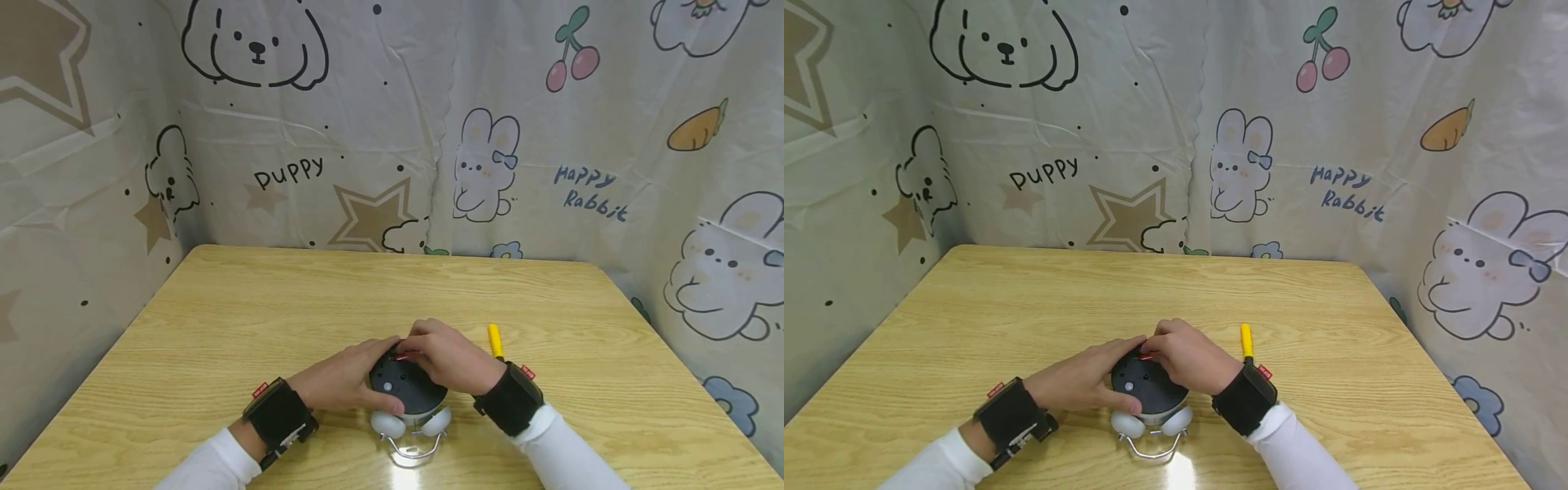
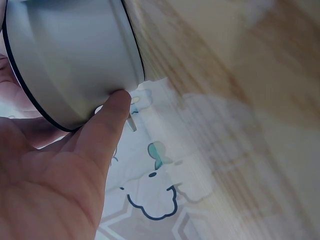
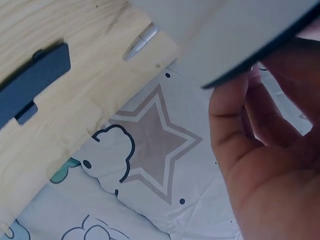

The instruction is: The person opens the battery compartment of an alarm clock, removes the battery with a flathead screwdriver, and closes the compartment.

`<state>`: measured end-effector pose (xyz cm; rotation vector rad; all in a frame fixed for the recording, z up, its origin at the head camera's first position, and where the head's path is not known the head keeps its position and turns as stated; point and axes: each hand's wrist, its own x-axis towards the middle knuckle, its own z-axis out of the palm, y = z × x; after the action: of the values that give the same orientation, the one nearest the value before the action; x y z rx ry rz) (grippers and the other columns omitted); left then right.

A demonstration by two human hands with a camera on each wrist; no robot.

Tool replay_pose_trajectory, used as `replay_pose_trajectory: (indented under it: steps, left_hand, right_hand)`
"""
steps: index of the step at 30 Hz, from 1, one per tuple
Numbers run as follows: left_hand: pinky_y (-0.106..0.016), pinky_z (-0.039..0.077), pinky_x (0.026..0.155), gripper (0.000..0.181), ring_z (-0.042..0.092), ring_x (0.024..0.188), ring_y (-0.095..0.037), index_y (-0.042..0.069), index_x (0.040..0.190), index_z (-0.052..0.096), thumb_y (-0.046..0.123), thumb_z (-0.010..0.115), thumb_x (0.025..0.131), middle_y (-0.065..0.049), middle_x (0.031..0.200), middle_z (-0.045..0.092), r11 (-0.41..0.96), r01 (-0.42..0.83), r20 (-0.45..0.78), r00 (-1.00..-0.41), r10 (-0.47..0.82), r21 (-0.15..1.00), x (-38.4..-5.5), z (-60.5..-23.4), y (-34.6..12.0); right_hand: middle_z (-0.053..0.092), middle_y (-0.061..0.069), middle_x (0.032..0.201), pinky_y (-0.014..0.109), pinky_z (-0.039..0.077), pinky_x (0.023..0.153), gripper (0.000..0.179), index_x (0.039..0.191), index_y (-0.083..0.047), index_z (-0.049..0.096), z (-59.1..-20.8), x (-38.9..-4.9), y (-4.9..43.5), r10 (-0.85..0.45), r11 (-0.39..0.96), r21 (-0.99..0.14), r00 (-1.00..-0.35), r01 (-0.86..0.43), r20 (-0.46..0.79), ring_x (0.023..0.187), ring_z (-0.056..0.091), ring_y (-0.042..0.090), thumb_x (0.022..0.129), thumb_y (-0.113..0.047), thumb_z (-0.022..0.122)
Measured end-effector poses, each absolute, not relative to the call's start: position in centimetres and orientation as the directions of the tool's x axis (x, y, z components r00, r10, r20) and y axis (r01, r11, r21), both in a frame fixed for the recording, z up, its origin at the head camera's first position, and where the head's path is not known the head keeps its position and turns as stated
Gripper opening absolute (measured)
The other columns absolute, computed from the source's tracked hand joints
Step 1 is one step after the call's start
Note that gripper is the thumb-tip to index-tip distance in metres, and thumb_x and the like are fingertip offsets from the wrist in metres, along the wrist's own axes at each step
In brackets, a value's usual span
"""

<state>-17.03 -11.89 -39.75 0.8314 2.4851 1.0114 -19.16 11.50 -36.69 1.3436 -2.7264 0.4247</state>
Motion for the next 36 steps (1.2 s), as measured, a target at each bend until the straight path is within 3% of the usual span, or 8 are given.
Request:
replay_pose_trajectory:
  steps: [6, 14, 27, 36]
  left_hand:
    - [-0.041, 0.049, 0.109, 0.108, 0.055, 0.132, -0.016, 0.018, 0.165, 0.026, 0.066, 0.077, 0.083, -0.004, 0.157, 0.048, 0.586, 0.383, -0.091, -0.779, 0.62, 0.714, -17.1, -39.8, -11.8]
    - [-0.044, 0.048, 0.112, 0.111, 0.053, 0.137, -0.018, 0.015, 0.166, 0.024, 0.066, 0.077, 0.083, -0.007, 0.16, 0.046, 0.593, 0.361, -0.105, -0.787, 0.608, 0.719, -17.0, -40.0, -11.8]
    - [-0.048, 0.046, 0.115, 0.111, 0.051, 0.141, -0.021, 0.014, 0.165, 0.026, 0.065, 0.078, 0.082, -0.009, 0.161, 0.045, 0.609, 0.361, -0.107, -0.796, 0.595, 0.706, -17.0, -39.8, -11.7]
    - [-0.049, 0.045, 0.117, 0.112, 0.051, 0.142, -0.021, 0.015, 0.165, 0.026, 0.067, 0.077, 0.081, -0.009, 0.161, 0.045, 0.622, 0.36, -0.113, -0.8, 0.589, 0.696, -17.0, -39.8, -11.6]
  right_hand:
    - [0.067, 0.0, 0.092, 0.019, 0.056, 0.076, 0.016, 0.109, -0.011, 0.081, -36.4, -19.4, 12.1, -0.765, 0.586, -0.204, -0.618, -0.785, 0.179, 0.083, 0.058, 0.007, 0.096, -0.008, 0.073]
    - [0.07, 0.001, 0.095, 0.018, 0.057, 0.075, 0.014, 0.106, -0.01, 0.08, -35.8, -19.3, 12.7, -0.755, 0.59, -0.271, -0.639, -0.761, 0.151, 0.085, 0.065, 0.008, 0.095, -0.005, 0.073]
    - [0.067, 0.001, 0.096, 0.016, 0.051, 0.068, 0.027, 0.115, -0.011, 0.079, -35.2, -19.3, 13.5, -0.725, 0.642, -0.306, -0.686, -0.703, 0.056, 0.079, 0.055, 0.007, 0.09, -0.003, 0.075]
    - [0.066, -0.002, 0.095, 0.018, 0.052, 0.067, 0.028, 0.116, -0.012, 0.076, -34.7, -19.5, 13.7, -0.673, 0.701, -0.33, -0.74, -0.632, -0.011, 0.08, 0.058, 0.009, 0.089, -0.009, 0.08]
